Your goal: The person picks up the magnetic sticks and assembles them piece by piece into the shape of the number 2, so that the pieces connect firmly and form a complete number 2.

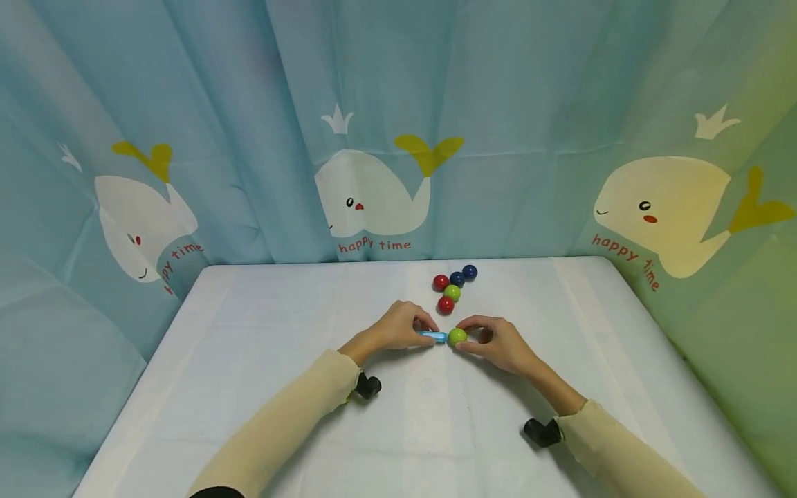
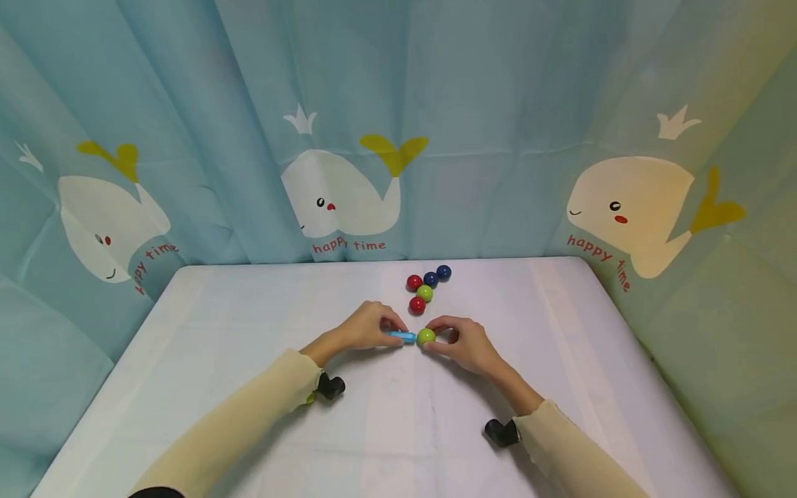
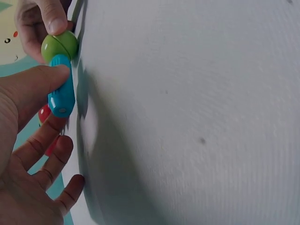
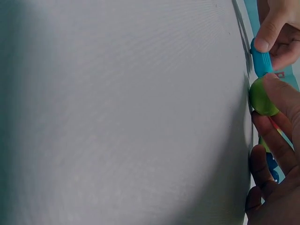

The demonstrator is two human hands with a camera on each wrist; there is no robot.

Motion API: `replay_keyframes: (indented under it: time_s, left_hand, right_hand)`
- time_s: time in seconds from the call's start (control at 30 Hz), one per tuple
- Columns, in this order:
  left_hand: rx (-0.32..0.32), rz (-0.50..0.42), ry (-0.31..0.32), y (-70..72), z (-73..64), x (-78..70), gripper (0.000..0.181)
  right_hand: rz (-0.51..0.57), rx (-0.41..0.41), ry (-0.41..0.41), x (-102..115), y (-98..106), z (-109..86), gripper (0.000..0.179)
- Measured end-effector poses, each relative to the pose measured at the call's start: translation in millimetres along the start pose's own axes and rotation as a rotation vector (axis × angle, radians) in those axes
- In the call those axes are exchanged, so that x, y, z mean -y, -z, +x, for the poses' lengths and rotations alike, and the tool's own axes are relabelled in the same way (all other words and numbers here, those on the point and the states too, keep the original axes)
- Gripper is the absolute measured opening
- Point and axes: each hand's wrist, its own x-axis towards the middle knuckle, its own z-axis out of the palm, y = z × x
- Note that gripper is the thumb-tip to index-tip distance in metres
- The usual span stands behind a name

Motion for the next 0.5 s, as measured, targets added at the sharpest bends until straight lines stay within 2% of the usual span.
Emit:
replay_keyframes:
  time_s: [0.2, 0.5]
  left_hand:
    - [-0.012, -0.032, -0.024, -1.3, 1.1, -1.4, 0.012]
    - [0.000, -0.002, -0.016, -2.2, 1.9, -0.9, 0.015]
  right_hand:
    - [-0.001, -0.005, 0.006, -0.6, -0.9, 0.2, 0.029]
    - [-0.005, 0.001, 0.002, -1.5, 0.0, -0.5, 0.029]
